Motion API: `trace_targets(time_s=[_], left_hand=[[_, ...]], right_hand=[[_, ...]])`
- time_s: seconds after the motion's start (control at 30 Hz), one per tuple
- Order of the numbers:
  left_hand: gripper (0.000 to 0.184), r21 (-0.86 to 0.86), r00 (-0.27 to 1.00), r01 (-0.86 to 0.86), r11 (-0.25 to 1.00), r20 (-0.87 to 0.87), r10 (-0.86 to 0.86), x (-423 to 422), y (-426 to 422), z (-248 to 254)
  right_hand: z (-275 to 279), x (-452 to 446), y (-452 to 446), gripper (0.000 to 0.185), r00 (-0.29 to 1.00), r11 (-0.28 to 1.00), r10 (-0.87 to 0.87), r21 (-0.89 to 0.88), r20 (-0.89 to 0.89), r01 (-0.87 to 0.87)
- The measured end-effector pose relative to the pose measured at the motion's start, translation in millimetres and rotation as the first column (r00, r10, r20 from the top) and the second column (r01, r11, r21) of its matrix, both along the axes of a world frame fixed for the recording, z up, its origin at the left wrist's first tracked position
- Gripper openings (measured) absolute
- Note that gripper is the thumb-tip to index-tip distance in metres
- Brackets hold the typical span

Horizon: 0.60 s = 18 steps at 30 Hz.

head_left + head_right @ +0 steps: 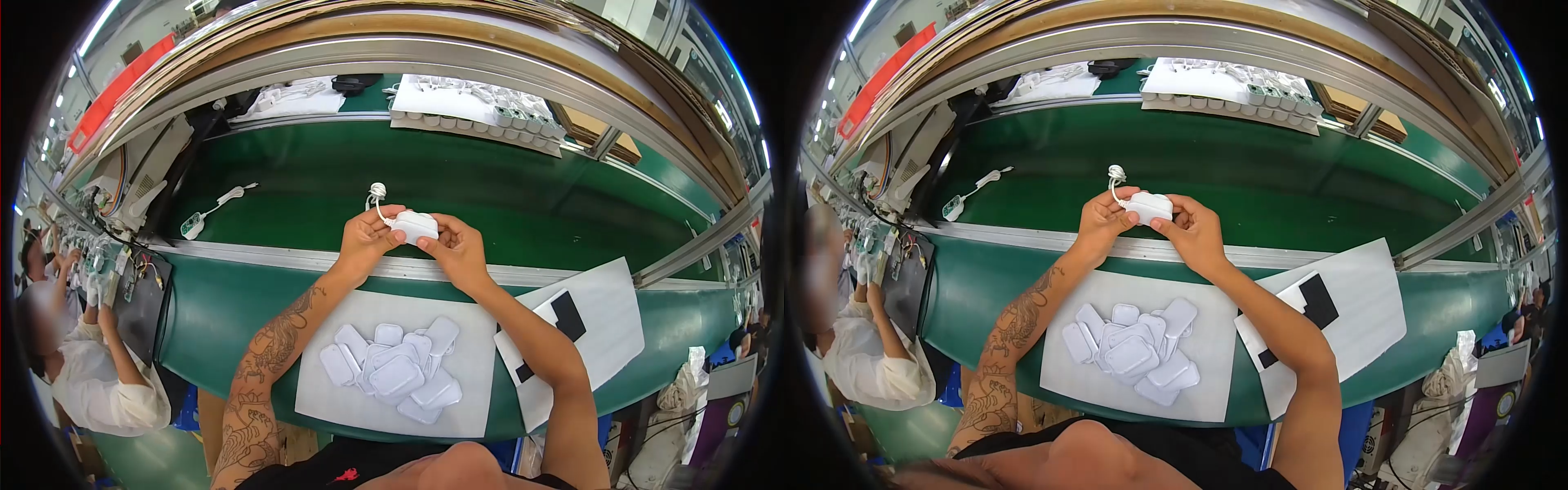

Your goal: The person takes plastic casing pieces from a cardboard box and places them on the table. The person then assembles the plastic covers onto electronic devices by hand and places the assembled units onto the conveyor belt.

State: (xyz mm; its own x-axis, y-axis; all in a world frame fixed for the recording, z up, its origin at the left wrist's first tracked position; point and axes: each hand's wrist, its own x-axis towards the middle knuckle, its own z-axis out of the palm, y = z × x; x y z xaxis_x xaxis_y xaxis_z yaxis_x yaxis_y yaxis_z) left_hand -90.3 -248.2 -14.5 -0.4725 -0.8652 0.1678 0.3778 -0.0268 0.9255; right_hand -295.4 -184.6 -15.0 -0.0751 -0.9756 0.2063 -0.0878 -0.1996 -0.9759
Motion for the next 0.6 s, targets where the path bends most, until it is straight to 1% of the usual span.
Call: trace_targets(time_s=[0.1,0.2,0.3,0.33,0.37,0.4,0.43,0.47,0.5,0.53,0.6], left_hand=[[0.050,-0.003,0.998,-0.006,1.000,0.059,0.006,1.3,-0.9,-1.6],[0.051,-0.011,0.995,0.015,1.000,0.095,-0.013,-1.4,-2.5,-7.8],[0.051,-0.046,0.993,0.001,0.999,0.117,0.005,-5.9,-1.3,-12.4],[0.051,-0.063,0.991,-0.015,0.998,0.134,0.023,-6.4,-1.8,-13.1],[0.052,-0.073,0.993,-0.044,0.996,0.107,0.052,-7.5,-5.0,-16.2],[0.043,-0.118,0.991,-0.081,0.990,0.092,0.092,-6.7,-3.0,-11.3],[0.036,-0.073,0.987,-0.103,0.992,0.113,0.111,-4.4,-3.3,-5.7],[0.030,-0.029,0.984,-0.120,0.992,0.130,0.123,-1.3,-5.5,-2.0],[0.026,-0.058,0.980,-0.133,0.989,0.142,0.140,1.4,-8.9,-3.4],[0.023,-0.086,0.976,-0.143,0.986,0.151,0.154,2.7,-11.7,-7.3],[0.020,-0.121,0.969,-0.159,0.980,0.172,0.179,6.3,-14.6,-3.3]], right_hand=[[3.4,-8.3,-7.8,0.050,0.995,0.995,0.056,0.083,-0.083,-0.049],[27.1,-14.7,-1.0,0.052,0.947,0.986,0.105,0.155,-0.305,-0.059],[37.6,-20.6,-2.9,0.052,0.886,0.988,0.116,0.144,-0.449,-0.056],[44.3,-22.7,-2.5,0.049,0.857,0.997,0.065,0.068,-0.512,-0.034],[45.5,-27.7,-4.0,0.048,0.874,1.000,-0.020,-0.029,-0.485,0.007],[46.6,-34.3,-8.8,0.048,0.881,0.991,-0.121,-0.100,-0.458,0.084],[32.8,-49.5,-22.8,0.050,0.957,0.981,-0.145,-0.161,-0.252,0.106],[42.4,-55.5,-24.7,0.051,0.948,0.964,-0.257,-0.115,-0.187,0.239],[47.7,-63.9,-26.9,0.052,0.943,0.949,-0.316,-0.028,-0.104,0.315],[43.6,-78.3,-33.2,0.054,0.922,0.928,-0.370,0.010,-0.115,0.373],[34.0,-100.4,-41.0,0.051,0.934,0.927,-0.317,0.151,-0.166,0.342]])
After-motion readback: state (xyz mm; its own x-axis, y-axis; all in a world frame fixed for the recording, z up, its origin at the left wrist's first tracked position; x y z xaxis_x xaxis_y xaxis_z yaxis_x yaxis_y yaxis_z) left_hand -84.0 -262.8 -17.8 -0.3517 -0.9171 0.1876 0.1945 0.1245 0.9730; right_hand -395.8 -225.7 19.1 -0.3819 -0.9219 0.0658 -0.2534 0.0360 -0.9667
